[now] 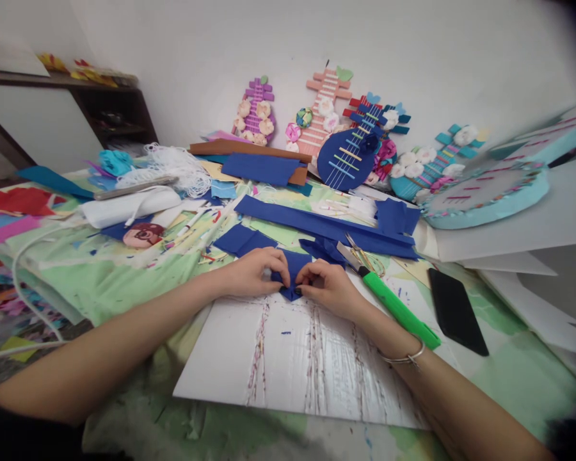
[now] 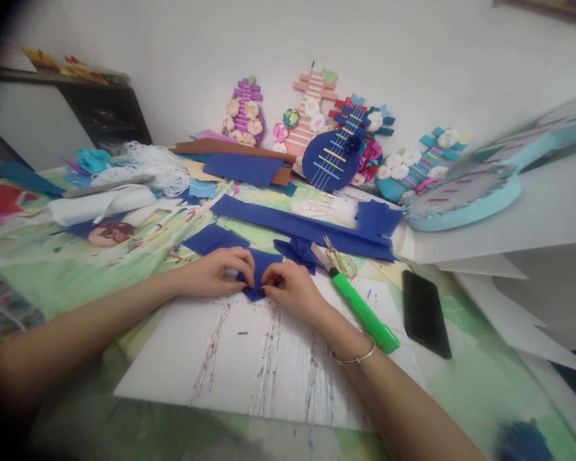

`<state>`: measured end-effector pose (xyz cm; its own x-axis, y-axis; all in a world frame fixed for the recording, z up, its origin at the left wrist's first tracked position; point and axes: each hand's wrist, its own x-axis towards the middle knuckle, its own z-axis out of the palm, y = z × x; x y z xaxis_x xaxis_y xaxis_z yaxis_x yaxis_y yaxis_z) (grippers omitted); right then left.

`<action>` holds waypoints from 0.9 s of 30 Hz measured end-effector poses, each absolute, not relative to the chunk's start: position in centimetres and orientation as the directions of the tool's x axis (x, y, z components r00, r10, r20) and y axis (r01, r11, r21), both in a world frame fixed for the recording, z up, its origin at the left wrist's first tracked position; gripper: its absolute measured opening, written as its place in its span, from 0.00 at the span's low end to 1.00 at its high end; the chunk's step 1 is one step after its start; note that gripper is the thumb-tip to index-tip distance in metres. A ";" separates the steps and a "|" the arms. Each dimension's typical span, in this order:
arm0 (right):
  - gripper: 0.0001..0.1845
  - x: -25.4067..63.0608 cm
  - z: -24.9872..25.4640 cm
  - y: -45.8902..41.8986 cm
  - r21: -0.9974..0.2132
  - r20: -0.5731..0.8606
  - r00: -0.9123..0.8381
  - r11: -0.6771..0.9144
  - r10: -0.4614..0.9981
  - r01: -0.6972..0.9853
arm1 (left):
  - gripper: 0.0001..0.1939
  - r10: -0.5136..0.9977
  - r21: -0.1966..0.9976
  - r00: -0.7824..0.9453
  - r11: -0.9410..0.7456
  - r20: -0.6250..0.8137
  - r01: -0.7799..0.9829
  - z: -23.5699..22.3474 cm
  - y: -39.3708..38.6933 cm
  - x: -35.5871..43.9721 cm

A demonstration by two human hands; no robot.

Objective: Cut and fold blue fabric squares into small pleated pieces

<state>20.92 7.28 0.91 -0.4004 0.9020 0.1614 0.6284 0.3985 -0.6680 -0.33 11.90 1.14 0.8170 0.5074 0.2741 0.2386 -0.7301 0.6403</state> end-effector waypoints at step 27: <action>0.11 21.2 0.5 7.5 -0.622 0.278 -0.510 0.557 0.814 0.550 | 0.14 0.394 0.379 0.837 -0.892 0.379 0.248 1.2 9.8 -0.6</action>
<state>21.20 7.54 0.53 -0.5099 0.8141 0.2781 0.5505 0.5572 -0.6217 -0.55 9.83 1.17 0.8374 0.3935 0.3793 0.2476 -0.8918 0.3787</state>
